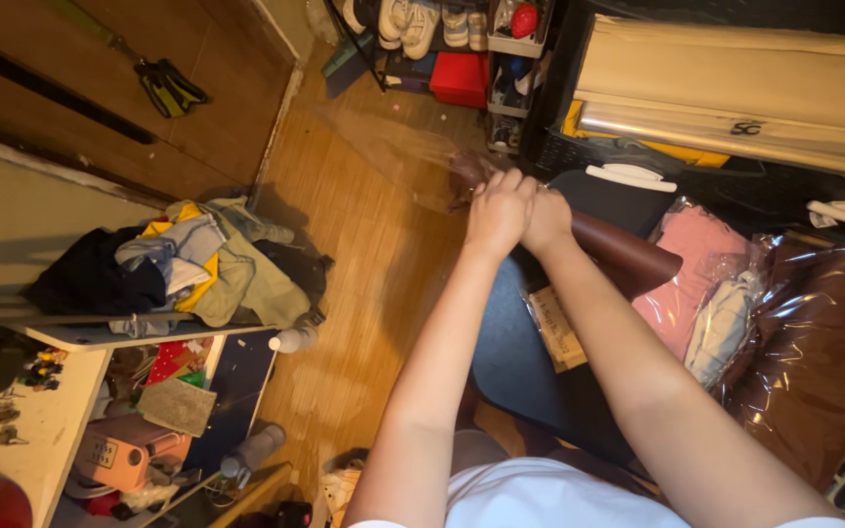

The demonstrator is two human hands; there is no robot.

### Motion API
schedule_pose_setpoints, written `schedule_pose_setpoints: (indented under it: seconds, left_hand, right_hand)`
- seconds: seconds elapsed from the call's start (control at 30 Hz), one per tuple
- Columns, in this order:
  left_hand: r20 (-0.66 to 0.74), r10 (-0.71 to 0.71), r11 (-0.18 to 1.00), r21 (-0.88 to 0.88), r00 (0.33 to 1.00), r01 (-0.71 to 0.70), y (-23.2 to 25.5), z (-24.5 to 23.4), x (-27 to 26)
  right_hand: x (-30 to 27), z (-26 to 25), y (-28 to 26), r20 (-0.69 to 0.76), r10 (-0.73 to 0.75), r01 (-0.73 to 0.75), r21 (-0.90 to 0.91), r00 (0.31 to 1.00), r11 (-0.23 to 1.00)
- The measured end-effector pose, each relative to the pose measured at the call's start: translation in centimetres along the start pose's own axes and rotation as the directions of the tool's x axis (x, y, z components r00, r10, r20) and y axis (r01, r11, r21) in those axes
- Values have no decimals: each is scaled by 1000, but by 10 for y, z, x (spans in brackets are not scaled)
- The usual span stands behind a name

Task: The person folds a brown garment and places it into a clear plastic bag, then smooths and seals the bag. The person then unrolls a sheet of brown paper, folds it, and places it on the table next to the packed garment.

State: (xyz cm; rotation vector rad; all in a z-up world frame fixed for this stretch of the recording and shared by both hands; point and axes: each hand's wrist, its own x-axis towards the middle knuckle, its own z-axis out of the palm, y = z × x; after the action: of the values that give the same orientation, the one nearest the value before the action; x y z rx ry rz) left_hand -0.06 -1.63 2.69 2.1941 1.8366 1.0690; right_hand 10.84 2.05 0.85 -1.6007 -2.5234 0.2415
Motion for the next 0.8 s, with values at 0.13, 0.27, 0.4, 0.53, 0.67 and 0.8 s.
schedule_pose_setpoints:
  seconds: [0.13, 0.27, 0.4, 0.53, 0.67, 0.8]
  left_hand:
    - [-179, -81, 986, 126, 980, 105, 11, 4, 10]
    - [-167, -265, 931, 212, 950, 297, 10, 29, 19]
    - [165, -520, 843, -61, 838, 535, -17, 33, 2]
    - [-37, -490, 870, 33, 871, 491, -23, 23, -20]
    - [26, -448, 868, 252, 894, 428, -24, 8, -46]
    - [87, -348, 874, 392, 933, 289, -31, 5, -67]
  right_hand:
    - [-5, 0, -1, 26, -29, 28, 37, 999, 999]
    - [-8, -25, -9, 30, -5, 3, 74, 1000, 997]
    - [-24, -62, -7, 372, 74, -37, -105, 925, 994]
    - [-56, -55, -15, 346, 61, 57, -322, 936, 945]
    - [-74, -8, -27, 154, -173, 222, -410, 973, 885]
    - [-80, 5, -17, 20, -317, 295, -420, 948, 858]
